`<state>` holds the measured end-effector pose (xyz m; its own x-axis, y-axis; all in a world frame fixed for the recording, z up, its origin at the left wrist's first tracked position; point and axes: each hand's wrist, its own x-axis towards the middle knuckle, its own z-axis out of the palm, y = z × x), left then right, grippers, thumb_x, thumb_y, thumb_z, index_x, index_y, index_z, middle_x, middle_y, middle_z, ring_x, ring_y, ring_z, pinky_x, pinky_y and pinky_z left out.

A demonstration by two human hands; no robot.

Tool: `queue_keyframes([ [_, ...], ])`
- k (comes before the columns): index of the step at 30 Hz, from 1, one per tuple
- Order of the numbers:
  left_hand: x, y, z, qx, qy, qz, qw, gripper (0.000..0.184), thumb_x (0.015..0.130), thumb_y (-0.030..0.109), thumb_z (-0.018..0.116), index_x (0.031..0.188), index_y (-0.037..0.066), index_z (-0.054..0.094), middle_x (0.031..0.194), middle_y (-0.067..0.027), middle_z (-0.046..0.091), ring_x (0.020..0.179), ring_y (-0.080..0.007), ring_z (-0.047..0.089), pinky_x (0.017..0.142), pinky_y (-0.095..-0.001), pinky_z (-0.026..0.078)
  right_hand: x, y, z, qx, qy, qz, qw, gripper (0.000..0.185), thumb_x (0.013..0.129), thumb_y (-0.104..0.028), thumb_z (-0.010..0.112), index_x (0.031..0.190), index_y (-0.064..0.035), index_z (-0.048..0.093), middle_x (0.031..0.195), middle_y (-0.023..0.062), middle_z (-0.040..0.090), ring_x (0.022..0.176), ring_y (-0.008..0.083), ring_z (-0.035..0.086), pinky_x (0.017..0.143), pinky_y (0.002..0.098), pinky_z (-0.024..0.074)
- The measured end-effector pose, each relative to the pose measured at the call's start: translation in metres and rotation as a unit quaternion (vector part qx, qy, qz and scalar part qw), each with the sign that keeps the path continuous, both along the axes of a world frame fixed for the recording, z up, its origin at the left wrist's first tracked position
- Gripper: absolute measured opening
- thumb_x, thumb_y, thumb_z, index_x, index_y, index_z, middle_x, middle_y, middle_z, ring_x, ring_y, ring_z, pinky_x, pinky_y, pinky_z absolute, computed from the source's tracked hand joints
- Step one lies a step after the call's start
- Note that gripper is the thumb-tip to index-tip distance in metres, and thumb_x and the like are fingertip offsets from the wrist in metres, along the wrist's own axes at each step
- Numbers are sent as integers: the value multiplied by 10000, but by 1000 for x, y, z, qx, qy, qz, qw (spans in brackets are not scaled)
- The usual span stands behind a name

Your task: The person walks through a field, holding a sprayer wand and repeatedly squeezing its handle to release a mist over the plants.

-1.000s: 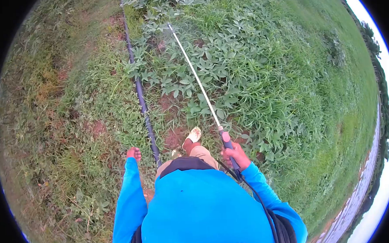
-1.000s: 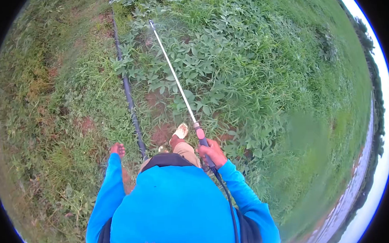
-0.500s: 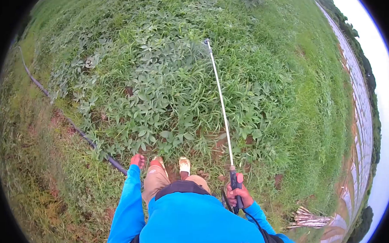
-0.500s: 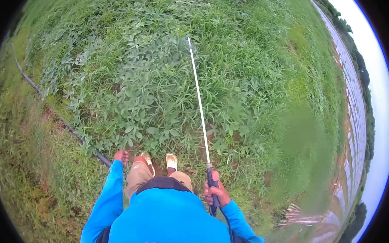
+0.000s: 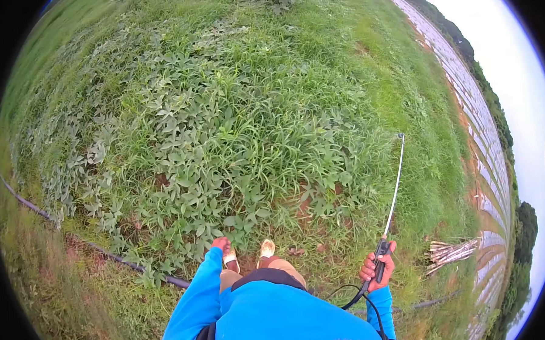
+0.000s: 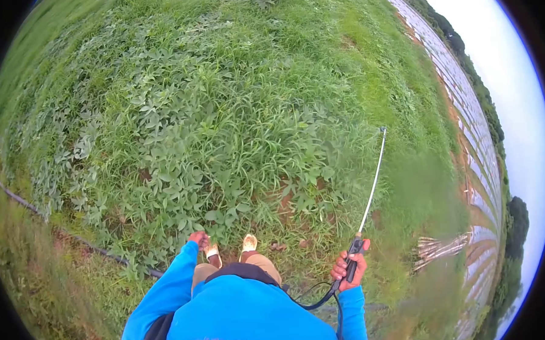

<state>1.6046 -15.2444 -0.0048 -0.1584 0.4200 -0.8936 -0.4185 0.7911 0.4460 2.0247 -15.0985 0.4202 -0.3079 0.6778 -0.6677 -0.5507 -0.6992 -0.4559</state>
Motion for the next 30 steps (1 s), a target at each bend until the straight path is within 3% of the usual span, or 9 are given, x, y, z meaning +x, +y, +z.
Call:
queue_keyframes([
  [6, -40, -2, -33, -16, 5, -3, 1000, 271, 825, 354, 477, 856, 101, 571, 716, -49, 602, 507, -178, 535, 474, -357, 426, 19, 41, -14, 26, -37, -72, 996, 206, 757, -292, 544, 732, -90, 513, 549, 3, 450, 405, 131, 432, 381, 298, 380],
  [9, -44, -5, 8, -54, 19, 18, 998, 301, 857, 349, 472, 841, 63, 566, 664, -62, 563, 443, -168, 471, 389, -314, 367, 17, 61, -27, 26, -30, -66, 997, 205, 757, -287, 541, 738, -85, 517, 547, 5, 452, 403, 132, 431, 381, 300, 379],
  [13, -42, -28, 14, -27, 20, 14, 999, 343, 867, 396, 463, 860, 71, 573, 676, -47, 573, 464, -154, 489, 413, -304, 387, -14, 80, -39, 25, 61, 5, 998, 203, 769, -273, 520, 767, -72, 499, 566, 11, 442, 396, 129, 406, 375, 291, 364],
  [14, -41, -36, 11, -11, 33, -19, 999, 294, 829, 383, 467, 868, 109, 566, 719, -25, 596, 539, -151, 526, 484, -325, 415, -25, 80, -43, 15, 80, 44, 996, 203, 771, -268, 515, 788, -67, 488, 578, 13, 435, 396, 126, 397, 374, 291, 361],
  [19, -22, -52, 28, -26, 19, 38, 999, 276, 831, 366, 468, 843, 111, 574, 715, -17, 591, 535, -146, 522, 486, -317, 416, -93, 84, -57, -32, 156, 195, 968, 210, 773, -249, 504, 847, -60, 450, 605, 16, 411, 399, 117, 375, 375, 288, 354],
  [22, -14, -58, 27, -27, -13, 67, 997, 221, 826, 313, 489, 854, 109, 573, 671, -13, 560, 498, -139, 497, 445, -313, 382, -137, 88, -66, -90, 222, 309, 921, 218, 770, -242, 505, 868, -61, 433, 612, 12, 403, 402, 109, 364, 372, 280, 347],
  [30, -24, -93, 32, -9, 29, 87, 996, 247, 839, 331, 475, 850, 103, 569, 655, -12, 555, 485, -140, 504, 442, -312, 392, -260, 80, -74, -108, 237, 492, 831, 173, 789, -230, 498, 855, -82, 436, 606, -3, 401, 396, 73, 344, 354, 242, 341],
])
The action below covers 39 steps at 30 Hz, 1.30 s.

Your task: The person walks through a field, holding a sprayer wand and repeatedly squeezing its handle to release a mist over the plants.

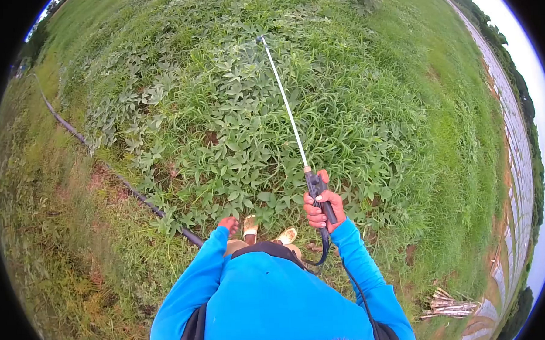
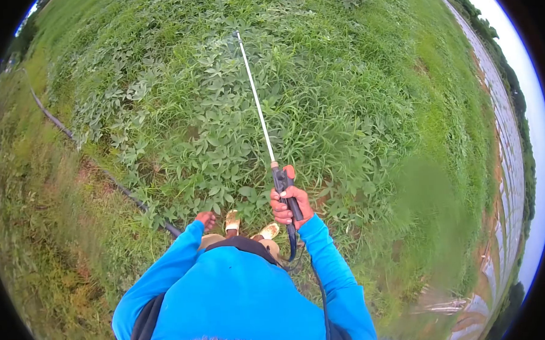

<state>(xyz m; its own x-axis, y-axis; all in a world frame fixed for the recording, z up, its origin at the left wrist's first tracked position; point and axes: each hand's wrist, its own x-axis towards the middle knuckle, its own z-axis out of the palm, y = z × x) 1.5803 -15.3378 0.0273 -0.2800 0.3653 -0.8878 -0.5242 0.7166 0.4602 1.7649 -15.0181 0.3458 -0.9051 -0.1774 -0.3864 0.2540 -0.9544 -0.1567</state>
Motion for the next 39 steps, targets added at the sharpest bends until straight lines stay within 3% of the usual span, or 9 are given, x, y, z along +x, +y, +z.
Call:
queue_keyframes([
  [7, -21, -33, 0, -19, -12, 75, 997, 326, 841, 388, 486, 852, 76, 580, 667, -23, 560, 483, -139, 501, 416, -294, 386, -117, -36, -14, 4, 16, 141, 990, 153, 778, -218, 498, 839, -91, 438, 581, -27, 372, 383, 65, 334, 337, 235, 340],
  [13, -27, -51, 11, -38, -6, 72, 997, 338, 848, 390, 476, 863, 67, 576, 668, -38, 557, 475, -148, 499, 405, -299, 373, -206, -89, -17, -28, 76, 238, 968, 128, 762, -234, 538, 775, -140, 452, 571, -42, 410, 384, 54, 379, 319, 227, 341],
  [19, -30, -63, 14, 2, -45, 104, 994, 332, 861, 361, 460, 866, 45, 562, 665, -57, 552, 442, -159, 473, 386, -307, 344, -254, -97, -16, 4, 93, 242, 966, 155, 767, -225, 538, 788, -116, 429, 555, -39, 389, 376, 58, 362, 317, 226, 325],
  [22, -33, -60, 22, -32, -59, 123, 990, 300, 852, 322, 468, 868, 33, 549, 647, -65, 538, 427, -166, 462, 372, -305, 323, -270, -78, -7, 114, 37, 176, 977, 237, 759, -270, 576, 633, -141, 422, 532, -45, 422, 376, 61, 384, 331, 228, 321],
  [25, -37, -57, 23, -47, -36, 103, 993, 261, 834, 289, 482, 859, 38, 546, 638, -63, 526, 424, -164, 456, 365, -300, 307, -278, -48, -4, 221, -22, 97, 970, 171, 772, -264, 566, 751, -138, 452, 538, -47, 410, 378, 57, 363, 333, 226, 333],
  [28, -41, -57, 14, -30, -51, 105, 993, 250, 821, 287, 485, 846, 49, 555, 648, -59, 535, 426, -161, 454, 363, -297, 305, -270, -12, -6, 258, -55, 3, 965, 192, 772, -278, 569, 731, -140, 442, 533, -43, 411, 372, 64, 366, 330, 230, 331],
  [32, -51, -55, -24, -29, -67, 55, 996, 334, 857, 366, 454, 871, 53, 571, 661, -51, 563, 470, -160, 495, 402, -309, 367, -232, 33, -3, 262, -126, -92, 952, 217, 745, -281, 583, 694, -141, 426, 524, -39, 395, 368, 73, 360, 336, 235, 321],
  [39, -70, -31, -23, -23, -44, -29, 998, 295, 855, 361, 446, 861, 88, 560, 680, -42, 581, 485, -167, 522, 427, -323, 390, -126, 111, -2, 208, -197, -233, 929, 214, 747, -268, 563, 652, -123, 439, 500, -33, 394, 356, 86, 362, 336, 243, 340],
])
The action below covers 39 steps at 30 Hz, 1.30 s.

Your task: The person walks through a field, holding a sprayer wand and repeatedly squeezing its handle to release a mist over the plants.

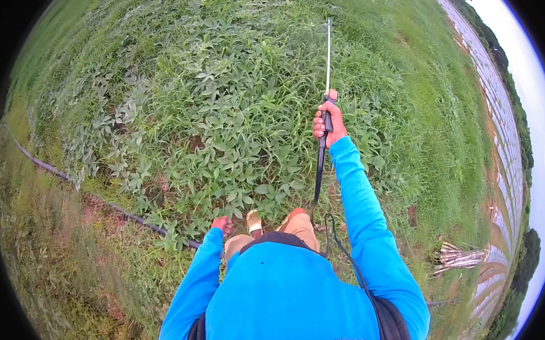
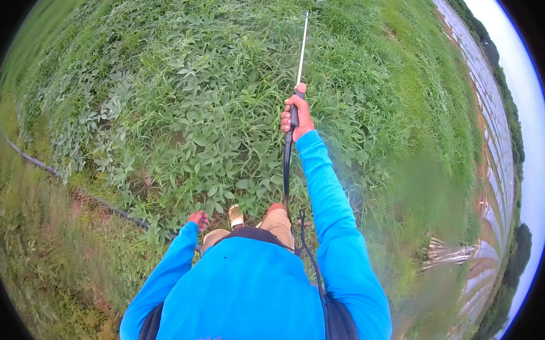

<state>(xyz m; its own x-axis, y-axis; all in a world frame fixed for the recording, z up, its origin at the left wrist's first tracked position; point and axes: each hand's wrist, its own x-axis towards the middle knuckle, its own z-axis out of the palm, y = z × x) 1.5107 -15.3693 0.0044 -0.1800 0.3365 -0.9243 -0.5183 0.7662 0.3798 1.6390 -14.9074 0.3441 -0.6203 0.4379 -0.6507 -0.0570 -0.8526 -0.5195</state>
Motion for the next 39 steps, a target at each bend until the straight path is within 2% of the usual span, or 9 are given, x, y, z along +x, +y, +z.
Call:
queue_keyframes([
  [11, -24, 68, 6, -47, -9, -42, 998, 301, 834, 354, 450, 887, 80, 561, 720, -52, 586, 501, -169, 527, 443, -330, 409, 161, 91, -17, 81, -112, -257, 956, 261, 707, -300, 619, 658, -151, 411, 515, -36, 382, 382, 92, 363, 352, 243, 312],
  [18, -59, 152, 6, -78, -19, -52, 995, 292, 820, 343, 462, 886, 80, 572, 701, -59, 596, 495, -182, 532, 437, -344, 417, 198, 187, -59, 122, -223, -415, 874, 264, 679, -286, 642, 720, -147, 421, 529, -2, 415, 399, 120, 392, 346, 266, 305],
  [24, -108, 268, 19, -86, -3, -54, 995, 320, 835, 344, 450, 891, 55, 574, 719, -68, 596, 481, -194, 525, 430, -349, 422, 202, 270, -78, 71, -85, -350, 930, 213, 744, -302, 591, 718, -146, 450, 524, -17, 402, 386, 104, 369, 350, 261, 314],
  [29, -141, 373, 54, -57, 28, 22, 998, 326, 833, 359, 449, 898, 68, 582, 733, -56, 607, 528, -186, 551, 463, -351, 446, 164, 282, -36, -11, 48, -247, 968, 174, 795, -267, 510, 733, -111, 467, 539, -13, 411, 382, 105, 391, 347, 261, 336],
  [34, -146, 413, 80, -48, 41, -11, 998, 367, 836, 419, 415, 905, 94, 569, 772, -31, 592, 580, -151, 536, 525, -341, 429, 102, 262, 1, -145, 163, -146, 965, 173, 796, -239, 504, 799, -70, 467, 578, 3, 427, 397, 108, 404, 370, 272, 370],
  [35, -147, 418, 79, -82, 38, -41, 995, 442, 833, 449, 408, 962, 75, 604, 873, -104, 641, 712, -253, 603, 632, -406, 471, 88, 259, 9, -161, 176, -130, 962, 172, 793, -239, 504, 801, -71, 466, 582, 3, 425, 399, 107, 402, 370, 272, 369],
  [36, -148, 413, 64, -84, 39, -31, 995, 442, 833, 449, 408, 962, 75, 604, 873, -104, 641, 712, -253, 603, 632, -406, 471, 73, 258, 16, -177, 191, -113, 959, 171, 791, -239, 505, 803, -73, 465, 586, 3, 423, 400, 107, 400, 369, 273, 368],
  [38, -149, 397, 39, 30, 319, -210, 923, 477, 840, 477, 410, 919, 70, 647, 966, -164, 654, 853, -309, 632, 768, -470, 467, 43, 261, 24, -195, 197, -61, 959, 175, 789, -247, 498, 812, -77, 459, 590, -1, 411, 402, 103, 390, 371, 271, 365],
  [39, -149, 400, 39, -4, 278, -201, 939, 462, 832, 470, 446, 997, 84, 638, 1071, -228, 607, 1041, -362, 571, 887, -445, 426, 27, 263, 28, -209, 198, -44, 957, 182, 790, -255, 490, 823, -80, 452, 583, -5, 399, 399, 97, 379, 372, 270, 364],
])
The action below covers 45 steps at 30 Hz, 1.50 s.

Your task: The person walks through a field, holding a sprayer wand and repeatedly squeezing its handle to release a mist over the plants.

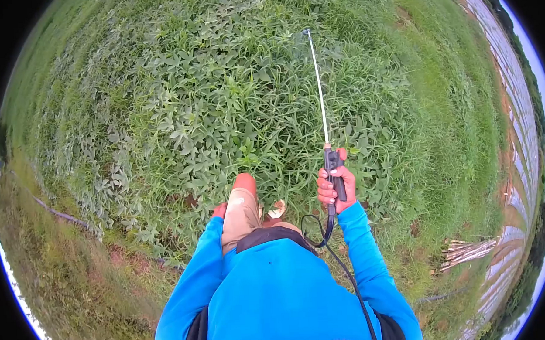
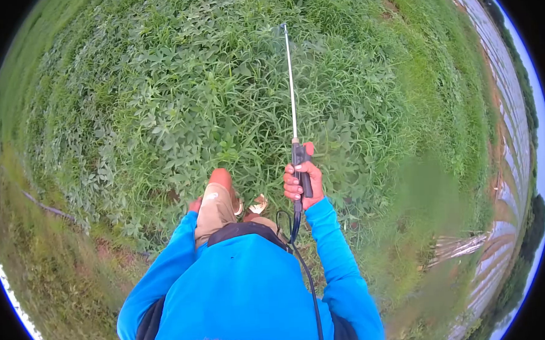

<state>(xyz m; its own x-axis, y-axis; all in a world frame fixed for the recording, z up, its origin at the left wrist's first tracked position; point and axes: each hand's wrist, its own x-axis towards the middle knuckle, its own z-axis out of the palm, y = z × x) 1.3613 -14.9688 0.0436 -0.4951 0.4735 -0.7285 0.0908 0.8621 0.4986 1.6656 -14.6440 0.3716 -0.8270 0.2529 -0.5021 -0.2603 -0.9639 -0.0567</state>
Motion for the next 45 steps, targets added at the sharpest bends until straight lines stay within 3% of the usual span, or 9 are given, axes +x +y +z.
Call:
queue_keyframes([
  [3, -9, 1, -29, 18, 37, -130, 991, 389, 830, 422, 480, 1008, 113, 637, 1066, -236, 603, 1023, -391, 567, 868, -462, 433, -54, 14, 5, -12, 54, 67, 996, 185, 789, -258, 487, 828, -81, 449, 584, -6, 397, 399, 93, 375, 373, 270, 363],
  [5, -15, 25, -16, 2, 48, -137, 989, 501, 805, 478, 418, 1034, 99, 652, 1023, -207, 634, 993, -353, 581, 873, -397, 431, -92, 26, 4, -9, 69, 93, 993, 174, 787, -243, 490, 834, -79, 453, 588, -4, 405, 398, 90, 374, 368, 266, 360],
  [8, -40, 67, -4, 25, -34, -102, 994, 456, 789, 433, 465, 967, 64, 666, 846, -169, 660, 782, -295, 620, 722, -384, 481, -151, 43, -3, -31, 127, 159, 979, 160, 781, -215, 502, 843, -74, 463, 589, 4, 418, 395, 89, 371, 353, 260, 354],
  [10, -58, 97, 21, -12, -150, 67, 986, 416, 793, 421, 483, 886, 56, 662, 718, -102, 631, 623, -206, 576, 572, -358, 462, -191, 50, -4, -38, 125, 195, 972, 160, 778, -216, 504, 843, -74, 466, 592, 8, 429, 392, 91, 371, 350, 260, 353],
  [13, -94, 150, 52, -6, -190, 134, 973, 397, 819, 438, 463, 868, 84, 635, 721, -57, 623, 578, -173, 553, 508, -333, 429, -251, 64, 1, -23, 129, 264, 956, 160, 772, -223, 506, 842, -88, 454, 587, -5, 420, 392, 80, 375, 340, 247, 347],
  [20, -173, 213, 78, -9, -181, 155, 971, 392, 852, 459, 430, 894, 104, 593, 719, -5, 575, 539, -135, 510, 477, -292, 392, -364, 87, 8, -20, 153, 358, 921, 176, 773, -223, 501, 845, -77, 434, 573, -17, 378, 379, 70, 347, 323, 232, 323],
  [26, -208, 207, 51, 5, -217, 175, 960, 386, 858, 442, 426, 882, 92, 587, 704, -21, 564, 503, -133, 499, 445, -298, 391, -427, 130, 9, 40, 142, 328, 933, 152, 784, -232, 523, 823, -95, 469, 568, -26, 407, 382, 65, 364, 339, 232, 341],
  [35, -188, 192, 35, -45, -240, 146, 959, 396, 834, 413, 439, 875, 50, 593, 690, -63, 577, 480, -166, 498, 414, -334, 396, -350, 209, 21, 138, -88, 213, 963, 188, 799, -290, 548, 771, -123, 468, 568, -33, 420, 387, 67, 390, 353, 238, 357],
  [45, -196, 262, 23, 9, -241, 78, 967, 389, 844, 452, 454, 857, 87, 591, 688, -23, 566, 495, -129, 475, 433, -294, 364, -187, 228, 25, 89, -192, -23, 977, 181, 801, -262, 525, 750, -97, 472, 540, -10, 417, 363, 97, 391, 336, 254, 361],
])
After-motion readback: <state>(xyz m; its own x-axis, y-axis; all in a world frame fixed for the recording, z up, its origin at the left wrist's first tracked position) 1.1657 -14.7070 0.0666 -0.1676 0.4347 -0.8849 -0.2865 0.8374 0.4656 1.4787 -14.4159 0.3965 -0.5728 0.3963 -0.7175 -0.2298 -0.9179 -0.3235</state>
